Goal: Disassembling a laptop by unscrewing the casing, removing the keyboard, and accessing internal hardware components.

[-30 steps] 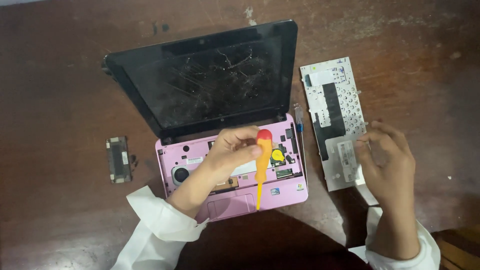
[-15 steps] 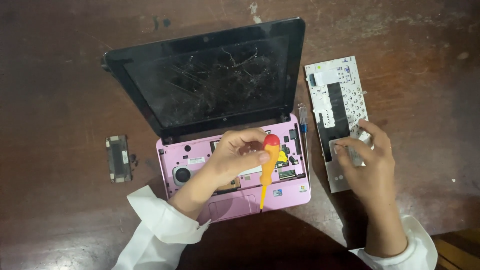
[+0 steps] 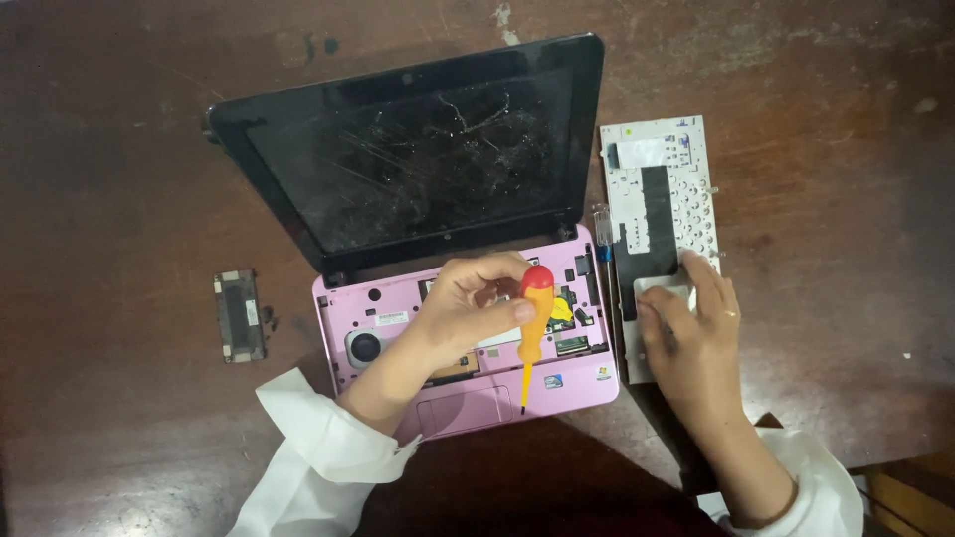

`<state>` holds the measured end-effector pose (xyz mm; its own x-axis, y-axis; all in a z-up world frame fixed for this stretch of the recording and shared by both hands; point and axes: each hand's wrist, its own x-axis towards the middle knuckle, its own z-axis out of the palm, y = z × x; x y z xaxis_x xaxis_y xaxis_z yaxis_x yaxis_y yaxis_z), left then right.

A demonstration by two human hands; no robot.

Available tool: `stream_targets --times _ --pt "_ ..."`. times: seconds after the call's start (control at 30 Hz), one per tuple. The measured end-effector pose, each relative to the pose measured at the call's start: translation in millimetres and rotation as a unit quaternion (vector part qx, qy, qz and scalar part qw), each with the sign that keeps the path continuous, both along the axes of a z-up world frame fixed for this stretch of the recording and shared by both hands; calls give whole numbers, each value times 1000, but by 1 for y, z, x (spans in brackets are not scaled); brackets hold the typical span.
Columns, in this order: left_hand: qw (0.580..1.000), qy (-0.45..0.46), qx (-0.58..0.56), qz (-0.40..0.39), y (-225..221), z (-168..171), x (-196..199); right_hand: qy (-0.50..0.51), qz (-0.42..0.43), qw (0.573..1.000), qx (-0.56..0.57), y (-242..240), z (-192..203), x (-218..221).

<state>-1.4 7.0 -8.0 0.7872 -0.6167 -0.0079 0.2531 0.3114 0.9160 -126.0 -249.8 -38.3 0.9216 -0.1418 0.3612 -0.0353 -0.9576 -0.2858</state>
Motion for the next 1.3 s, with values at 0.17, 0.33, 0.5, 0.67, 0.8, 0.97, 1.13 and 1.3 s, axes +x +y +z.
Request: stream_targets --times 0.17,0.33,0.5,0.67,0.8,0.97,1.13,1.3 --pt "1000 3 -3 2 0 7 -1 21 12 1000 5 3 5 -18" --pt "1000 2 4 4 0 2 -1 13 34 999 35 -3 27 -9" --pt "1000 -6 15 5 1 3 1 37 -5 999 -3 -8 31 -1" --pt "999 -30 22 -26 9 4 6 24 65 997 -39 -12 37 1" --pt "999 -14 38 -19 8 5 8 35 65 996 -42 -10 37 1" --pt "998 -33 44 16 9 10 8 40 69 996 -43 -14 40 1" --pt "991 -116 58 20 8 48 -5 77 83 989 91 -5 92 2" --pt "961 -260 97 13 0 96 -27 120 227 916 307 13 132 1"
